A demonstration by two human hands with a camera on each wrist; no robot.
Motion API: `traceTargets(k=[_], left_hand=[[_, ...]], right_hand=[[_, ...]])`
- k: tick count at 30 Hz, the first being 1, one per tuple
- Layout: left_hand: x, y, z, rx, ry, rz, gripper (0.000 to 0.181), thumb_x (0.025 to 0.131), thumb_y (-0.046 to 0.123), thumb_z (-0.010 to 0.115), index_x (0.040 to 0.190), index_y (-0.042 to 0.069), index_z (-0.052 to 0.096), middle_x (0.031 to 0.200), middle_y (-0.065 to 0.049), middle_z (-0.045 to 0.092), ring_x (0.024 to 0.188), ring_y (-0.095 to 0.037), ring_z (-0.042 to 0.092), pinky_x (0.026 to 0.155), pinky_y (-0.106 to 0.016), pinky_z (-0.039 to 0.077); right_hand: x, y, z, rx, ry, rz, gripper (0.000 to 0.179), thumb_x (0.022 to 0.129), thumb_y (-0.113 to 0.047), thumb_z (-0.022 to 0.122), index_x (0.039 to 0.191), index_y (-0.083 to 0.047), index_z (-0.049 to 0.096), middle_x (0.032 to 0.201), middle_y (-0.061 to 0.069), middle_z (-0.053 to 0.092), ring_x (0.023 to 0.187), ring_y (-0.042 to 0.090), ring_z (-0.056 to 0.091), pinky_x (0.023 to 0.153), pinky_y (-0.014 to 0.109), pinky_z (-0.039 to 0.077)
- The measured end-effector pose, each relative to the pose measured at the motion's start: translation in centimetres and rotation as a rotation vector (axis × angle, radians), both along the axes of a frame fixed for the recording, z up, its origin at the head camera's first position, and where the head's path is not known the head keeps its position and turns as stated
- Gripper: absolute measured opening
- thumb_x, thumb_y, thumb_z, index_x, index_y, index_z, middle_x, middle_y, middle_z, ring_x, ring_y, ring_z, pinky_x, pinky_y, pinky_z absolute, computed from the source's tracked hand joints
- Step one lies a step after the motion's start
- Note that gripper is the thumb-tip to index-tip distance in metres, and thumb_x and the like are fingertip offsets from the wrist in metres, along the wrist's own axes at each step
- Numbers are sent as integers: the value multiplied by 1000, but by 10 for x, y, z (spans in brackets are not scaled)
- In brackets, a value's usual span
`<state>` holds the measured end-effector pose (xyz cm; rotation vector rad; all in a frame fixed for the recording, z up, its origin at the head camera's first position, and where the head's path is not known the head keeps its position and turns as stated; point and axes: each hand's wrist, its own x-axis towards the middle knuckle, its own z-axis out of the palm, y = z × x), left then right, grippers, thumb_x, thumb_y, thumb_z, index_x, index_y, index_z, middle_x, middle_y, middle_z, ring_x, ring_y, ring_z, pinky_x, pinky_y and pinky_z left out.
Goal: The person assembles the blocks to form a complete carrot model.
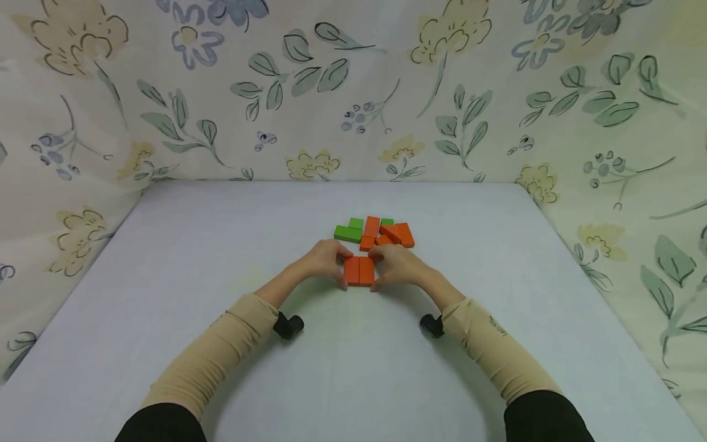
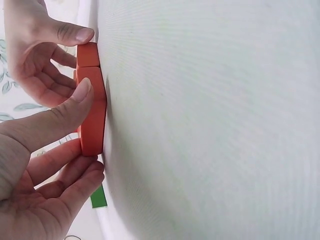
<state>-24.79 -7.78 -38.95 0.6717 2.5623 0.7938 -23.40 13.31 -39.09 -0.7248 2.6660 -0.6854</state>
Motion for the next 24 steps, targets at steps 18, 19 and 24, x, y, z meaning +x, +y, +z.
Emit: traceTargets(k=[18, 19, 24], left_hand=[[-1, 1, 2, -18, -15, 53, 69, 66, 11, 90, 129, 1, 62, 123, -11, 65, 110, -23, 57, 95, -35, 46], [-2, 1, 2, -21, -17, 52, 69, 66, 12, 90, 129, 1, 62, 122, -10, 65, 109, -22, 57, 94, -35, 46], [-1, 2, 0, -30, -15, 47, 69, 66, 13, 91, 128, 1, 63, 120, -10, 66, 103, -21, 56, 90, -33, 48]], right_hand=[[-43, 73, 28, -104, 44, -191, 55, 82, -3, 74, 132, 9, 54, 125, 26, 58, 117, 39, 53, 95, 48, 47], [-47, 77, 25, -92, 36, -202, 57, 82, -2, 73, 133, 9, 51, 129, 27, 56, 119, 40, 51, 97, 50, 45], [-57, 81, 10, -49, -42, -199, 72, 80, 0, 71, 144, 6, 39, 143, 29, 42, 131, 44, 38, 105, 55, 35]])
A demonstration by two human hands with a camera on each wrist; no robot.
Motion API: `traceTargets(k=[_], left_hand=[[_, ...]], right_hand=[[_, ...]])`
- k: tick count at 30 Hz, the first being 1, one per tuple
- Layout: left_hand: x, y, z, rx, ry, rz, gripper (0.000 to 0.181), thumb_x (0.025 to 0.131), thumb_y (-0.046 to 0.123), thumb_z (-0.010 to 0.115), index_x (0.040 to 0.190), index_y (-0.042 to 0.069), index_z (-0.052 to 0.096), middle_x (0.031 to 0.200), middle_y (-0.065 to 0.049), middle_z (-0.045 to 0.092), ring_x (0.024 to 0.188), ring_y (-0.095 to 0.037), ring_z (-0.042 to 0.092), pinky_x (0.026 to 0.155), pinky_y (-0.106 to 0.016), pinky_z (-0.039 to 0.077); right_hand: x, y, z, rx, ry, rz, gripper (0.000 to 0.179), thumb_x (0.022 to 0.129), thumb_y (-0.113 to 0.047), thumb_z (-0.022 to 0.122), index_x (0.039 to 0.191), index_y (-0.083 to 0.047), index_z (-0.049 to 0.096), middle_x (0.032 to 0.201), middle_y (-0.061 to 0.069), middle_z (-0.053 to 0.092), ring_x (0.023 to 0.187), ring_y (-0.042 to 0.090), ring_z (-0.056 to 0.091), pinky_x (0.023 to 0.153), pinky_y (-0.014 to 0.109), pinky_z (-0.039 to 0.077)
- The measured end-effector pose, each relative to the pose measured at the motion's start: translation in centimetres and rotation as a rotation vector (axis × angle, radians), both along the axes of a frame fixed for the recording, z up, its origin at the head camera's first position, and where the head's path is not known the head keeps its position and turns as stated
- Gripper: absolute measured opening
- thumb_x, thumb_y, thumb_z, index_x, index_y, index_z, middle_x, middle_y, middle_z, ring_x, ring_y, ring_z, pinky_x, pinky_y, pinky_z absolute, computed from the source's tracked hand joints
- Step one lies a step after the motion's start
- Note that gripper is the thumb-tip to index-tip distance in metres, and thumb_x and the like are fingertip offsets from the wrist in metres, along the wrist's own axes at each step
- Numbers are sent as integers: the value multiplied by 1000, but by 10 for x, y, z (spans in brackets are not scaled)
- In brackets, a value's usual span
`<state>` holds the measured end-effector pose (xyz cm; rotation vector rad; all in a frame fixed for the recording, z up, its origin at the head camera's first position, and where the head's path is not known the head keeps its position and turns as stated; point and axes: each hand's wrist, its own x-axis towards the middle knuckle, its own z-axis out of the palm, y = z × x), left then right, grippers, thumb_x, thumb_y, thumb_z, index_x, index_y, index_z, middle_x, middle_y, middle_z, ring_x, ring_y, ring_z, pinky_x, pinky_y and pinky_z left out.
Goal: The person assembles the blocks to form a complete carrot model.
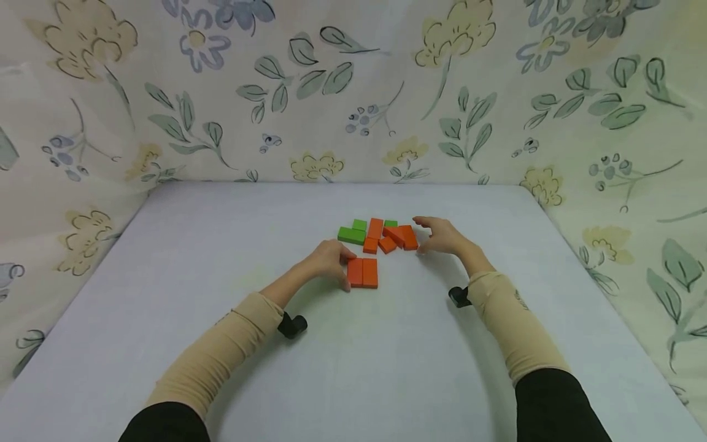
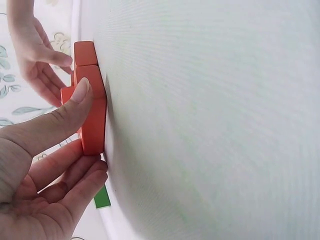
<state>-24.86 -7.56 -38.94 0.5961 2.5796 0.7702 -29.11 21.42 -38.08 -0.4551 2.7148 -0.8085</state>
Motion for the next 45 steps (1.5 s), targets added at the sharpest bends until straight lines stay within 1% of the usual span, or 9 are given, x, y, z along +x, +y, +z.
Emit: traceTargets(k=[4, 7, 14, 20, 23, 29, 33, 39, 45], left_hand=[[2, 2, -3, 12, -15, 6, 69, 65, 12, 91, 128, 1, 63, 119, -9, 66, 101, -20, 56, 89, -32, 48], [4, 3, -4, 9, -16, 4, 69, 65, 12, 91, 127, 1, 63, 119, -9, 66, 102, -20, 56, 90, -32, 48], [4, 5, -3, -2, -8, 6, 69, 66, 12, 91, 128, 2, 63, 120, -9, 66, 105, -20, 57, 92, -33, 47], [3, 8, -1, 8, -6, -8, 69, 65, 12, 91, 127, 0, 63, 121, -10, 66, 110, -22, 58, 95, -34, 47], [3, 8, 0, -2, -1, -5, 70, 65, 12, 92, 127, 0, 63, 122, -10, 66, 111, -23, 58, 95, -34, 47], [5, 6, 2, -7, -5, 14, 70, 65, 11, 91, 128, 1, 63, 122, -10, 66, 110, -22, 57, 95, -34, 47], [6, 5, 4, -8, -3, 19, 70, 65, 11, 91, 128, 1, 63, 122, -10, 66, 112, -23, 57, 95, -34, 47], [5, 3, 3, -5, 9, 15, 70, 65, 11, 91, 128, 0, 63, 122, -11, 66, 111, -23, 58, 95, -34, 47], [5, 1, 3, 0, 15, 16, 70, 65, 11, 92, 128, 0, 63, 122, -11, 66, 112, -24, 58, 95, -34, 47]], right_hand=[[-3, -4, -7, 44, -66, 15, 75, 81, 0, 67, 148, 2, 35, 147, 29, 36, 135, 44, 32, 109, 57, 27], [-4, -8, -9, 69, -77, 27, 70, 82, -1, 65, 146, 3, 38, 146, 29, 39, 134, 43, 34, 109, 57, 28], [2, -2, -2, 81, -20, 42, 58, 80, -8, 70, 132, 10, 51, 132, 28, 53, 122, 42, 48, 104, 53, 38], [14, 18, 2, 43, 7, 3, 59, 78, -10, 76, 128, 11, 53, 128, 28, 56, 117, 42, 53, 99, 51, 43], [21, 23, 3, 26, 6, 11, 60, 77, -11, 78, 127, 12, 53, 127, 28, 56, 116, 42, 54, 98, 51, 44], [34, 18, 2, 1, 5, 86, 60, 75, -13, 83, 124, 9, 57, 124, 24, 59, 113, 40, 57, 97, 48, 46], [43, 4, 2, -22, -7, 164, 61, 73, -14, 86, 122, 8, 58, 122, 21, 60, 112, 38, 58, 96, 48, 47], [51, -22, 0, -43, -3, 242, 60, 71, -16, 88, 121, 5, 60, 120, 17, 61, 111, 34, 59, 96, 46, 48], [57, -41, 1, -32, 16, 287, 61, 70, -16, 88, 120, 5, 61, 118, 16, 62, 108, 32, 59, 95, 45, 48]])
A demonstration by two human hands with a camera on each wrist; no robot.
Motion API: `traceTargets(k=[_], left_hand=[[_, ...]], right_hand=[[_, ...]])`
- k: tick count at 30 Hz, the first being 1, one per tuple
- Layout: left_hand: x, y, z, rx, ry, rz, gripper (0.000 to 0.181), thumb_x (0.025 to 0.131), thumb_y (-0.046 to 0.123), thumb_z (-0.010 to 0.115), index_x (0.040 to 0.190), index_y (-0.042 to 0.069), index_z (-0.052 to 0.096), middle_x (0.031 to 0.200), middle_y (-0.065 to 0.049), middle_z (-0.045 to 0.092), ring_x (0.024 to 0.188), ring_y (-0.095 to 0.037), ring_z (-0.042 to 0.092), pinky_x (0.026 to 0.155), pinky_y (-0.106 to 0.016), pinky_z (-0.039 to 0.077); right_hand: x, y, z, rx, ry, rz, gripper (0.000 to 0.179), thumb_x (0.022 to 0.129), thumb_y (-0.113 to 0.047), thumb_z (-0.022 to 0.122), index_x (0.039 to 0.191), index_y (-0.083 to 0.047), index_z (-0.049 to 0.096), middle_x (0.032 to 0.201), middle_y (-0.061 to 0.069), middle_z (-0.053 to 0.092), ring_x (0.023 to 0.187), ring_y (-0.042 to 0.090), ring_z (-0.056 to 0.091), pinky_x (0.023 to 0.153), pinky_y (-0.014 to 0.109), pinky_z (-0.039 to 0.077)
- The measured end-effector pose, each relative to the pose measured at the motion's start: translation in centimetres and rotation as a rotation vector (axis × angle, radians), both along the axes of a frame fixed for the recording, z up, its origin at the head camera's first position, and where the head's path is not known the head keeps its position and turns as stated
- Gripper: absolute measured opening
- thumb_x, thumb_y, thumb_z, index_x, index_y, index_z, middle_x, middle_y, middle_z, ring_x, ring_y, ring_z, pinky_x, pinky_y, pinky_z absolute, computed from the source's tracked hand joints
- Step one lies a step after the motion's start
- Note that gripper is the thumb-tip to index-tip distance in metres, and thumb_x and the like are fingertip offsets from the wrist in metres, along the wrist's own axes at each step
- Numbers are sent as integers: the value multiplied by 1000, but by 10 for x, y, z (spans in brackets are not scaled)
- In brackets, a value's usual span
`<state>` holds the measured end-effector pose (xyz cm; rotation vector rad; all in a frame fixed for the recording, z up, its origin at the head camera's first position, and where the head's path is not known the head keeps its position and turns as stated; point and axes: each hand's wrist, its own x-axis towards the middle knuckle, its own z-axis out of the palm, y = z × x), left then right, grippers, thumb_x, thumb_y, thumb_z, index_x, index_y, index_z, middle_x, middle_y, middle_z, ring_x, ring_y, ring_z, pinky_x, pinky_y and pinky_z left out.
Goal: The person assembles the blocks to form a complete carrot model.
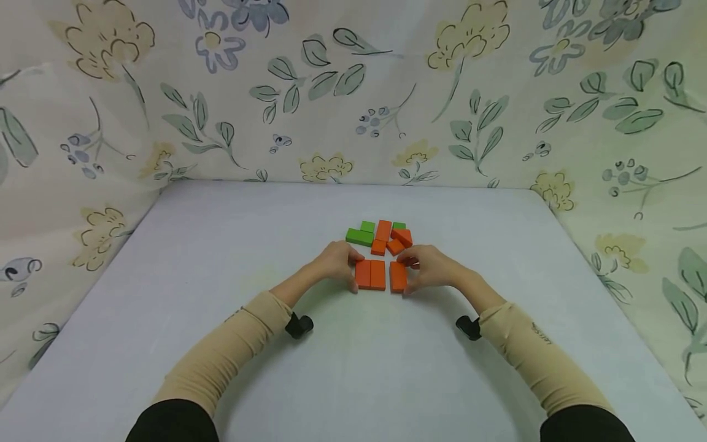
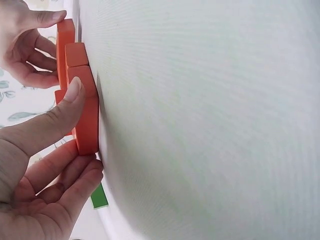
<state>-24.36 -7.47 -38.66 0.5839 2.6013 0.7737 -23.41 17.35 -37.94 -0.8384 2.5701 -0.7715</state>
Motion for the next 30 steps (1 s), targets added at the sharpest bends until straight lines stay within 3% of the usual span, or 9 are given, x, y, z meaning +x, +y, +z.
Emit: traceTargets(k=[18, 30], left_hand=[[-1, -2, -2, 16, -1, -9, 71, 65, 11, 91, 129, -1, 61, 123, -13, 64, 111, -24, 57, 95, -34, 47], [-8, -2, 0, 2, 20, -33, 70, 66, 11, 91, 128, -1, 62, 120, -11, 67, 99, -21, 58, 87, -31, 49]], right_hand=[[-4, -12, -9, 8, 20, -23, 63, 71, -15, 88, 123, 7, 61, 121, 17, 63, 106, 31, 61, 92, 41, 50], [-7, -16, -6, 34, 46, -35, 67, 71, -13, 87, 125, 12, 58, 124, 23, 61, 106, 33, 62, 90, 38, 52]])
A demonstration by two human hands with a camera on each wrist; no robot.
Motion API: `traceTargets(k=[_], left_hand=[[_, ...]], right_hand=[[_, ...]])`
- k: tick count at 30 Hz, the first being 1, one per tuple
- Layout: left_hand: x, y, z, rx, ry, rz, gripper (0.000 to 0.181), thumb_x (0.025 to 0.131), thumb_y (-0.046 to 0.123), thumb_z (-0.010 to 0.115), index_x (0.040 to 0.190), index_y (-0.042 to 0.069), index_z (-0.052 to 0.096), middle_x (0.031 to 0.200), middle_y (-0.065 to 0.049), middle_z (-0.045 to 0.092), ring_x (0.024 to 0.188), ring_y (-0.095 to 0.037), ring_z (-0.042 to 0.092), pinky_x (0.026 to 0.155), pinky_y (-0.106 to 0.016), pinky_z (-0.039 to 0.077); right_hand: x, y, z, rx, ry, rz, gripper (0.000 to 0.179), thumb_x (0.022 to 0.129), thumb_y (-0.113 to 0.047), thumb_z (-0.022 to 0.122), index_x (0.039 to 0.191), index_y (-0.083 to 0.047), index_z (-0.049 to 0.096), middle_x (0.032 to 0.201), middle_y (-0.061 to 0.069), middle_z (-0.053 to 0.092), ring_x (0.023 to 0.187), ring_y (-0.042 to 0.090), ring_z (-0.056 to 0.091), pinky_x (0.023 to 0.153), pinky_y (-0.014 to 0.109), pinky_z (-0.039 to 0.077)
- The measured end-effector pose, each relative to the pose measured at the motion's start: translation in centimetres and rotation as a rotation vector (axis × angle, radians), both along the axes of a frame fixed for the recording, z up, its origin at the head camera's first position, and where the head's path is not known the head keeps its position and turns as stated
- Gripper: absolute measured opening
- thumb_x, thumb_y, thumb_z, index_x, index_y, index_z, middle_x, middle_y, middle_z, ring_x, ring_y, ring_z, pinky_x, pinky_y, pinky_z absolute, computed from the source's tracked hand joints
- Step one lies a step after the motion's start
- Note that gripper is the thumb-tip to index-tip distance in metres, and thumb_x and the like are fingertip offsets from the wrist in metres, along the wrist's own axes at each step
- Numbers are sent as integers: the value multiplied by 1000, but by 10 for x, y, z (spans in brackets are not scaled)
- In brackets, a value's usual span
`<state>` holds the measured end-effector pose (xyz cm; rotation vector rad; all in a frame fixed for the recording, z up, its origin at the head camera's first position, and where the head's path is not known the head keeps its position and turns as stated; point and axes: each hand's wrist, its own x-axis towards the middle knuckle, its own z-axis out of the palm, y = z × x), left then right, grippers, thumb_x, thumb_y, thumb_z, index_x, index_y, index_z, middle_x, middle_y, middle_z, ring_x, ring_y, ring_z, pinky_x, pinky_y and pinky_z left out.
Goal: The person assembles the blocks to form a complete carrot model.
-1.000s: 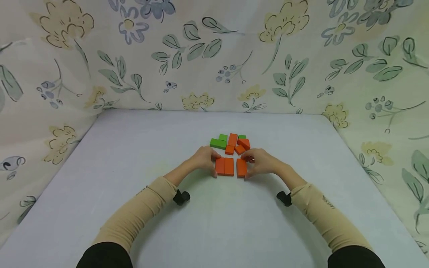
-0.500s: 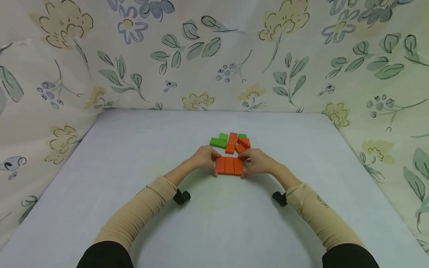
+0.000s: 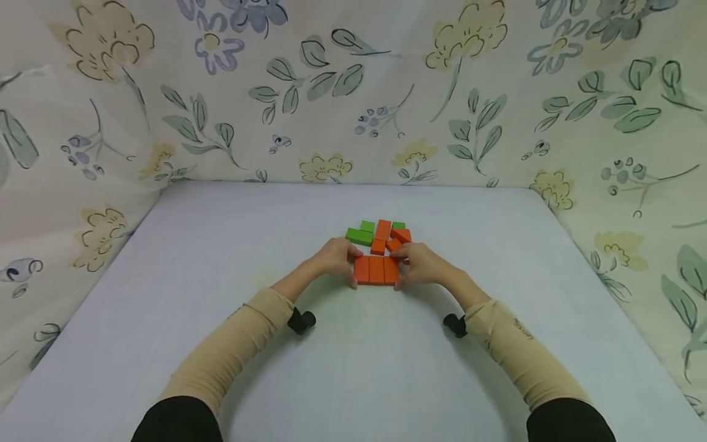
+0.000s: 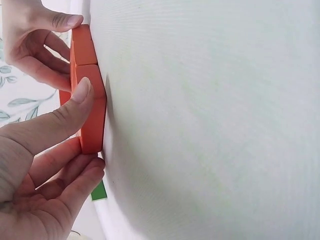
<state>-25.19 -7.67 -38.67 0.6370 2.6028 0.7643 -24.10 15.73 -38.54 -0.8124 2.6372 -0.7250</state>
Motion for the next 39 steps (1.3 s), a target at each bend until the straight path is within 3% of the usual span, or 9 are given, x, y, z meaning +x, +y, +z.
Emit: traceTargets(k=[6, 10, 17, 24, 29, 39], left_hand=[[-1, 1, 1, -9, -11, 15, 70, 66, 11, 91, 128, -1, 62, 121, -11, 66, 104, -21, 59, 90, -31, 49], [-1, 2, 1, -17, -9, 23, 70, 65, 11, 91, 128, -1, 62, 121, -11, 66, 103, -21, 58, 90, -30, 49], [0, 3, 2, -25, -11, 46, 71, 65, 10, 91, 128, 0, 62, 121, -11, 66, 105, -21, 58, 91, -31, 49], [0, 4, 1, -22, -22, 65, 71, 64, 10, 92, 128, 0, 63, 122, -11, 66, 107, -22, 58, 92, -32, 48], [0, 4, 0, -21, -26, 74, 70, 64, 10, 92, 128, 1, 63, 121, -10, 66, 106, -22, 58, 91, -32, 48], [1, 4, 2, -19, -47, 89, 70, 64, 11, 92, 128, 1, 63, 121, -10, 66, 107, -22, 56, 92, -32, 48]], right_hand=[[-2, 3, 7, 19, -45, -5, 68, 73, -18, 87, 128, 8, 58, 127, 20, 61, 112, 33, 59, 94, 43, 49], [-6, 8, 16, 14, -58, -52, 52, 80, -14, 80, 126, 4, 62, 124, 20, 63, 111, 35, 60, 93, 45, 49], [-15, 5, 19, -21, 62, -92, 32, 90, -1, 66, 119, 11, 63, 114, 25, 65, 101, 36, 61, 87, 43, 52], [-24, -2, 7, 45, 137, -85, 34, 88, 9, 62, 122, 12, 60, 120, 25, 63, 108, 36, 59, 93, 45, 49], [-30, -6, 2, 96, 214, -47, 32, 88, 12, 60, 120, 13, 60, 116, 25, 64, 103, 35, 61, 91, 43, 51], [-29, -9, 2, 151, 209, -42, 32, 89, 11, 59, 121, 12, 61, 116, 24, 65, 105, 35, 61, 93, 43, 50]])
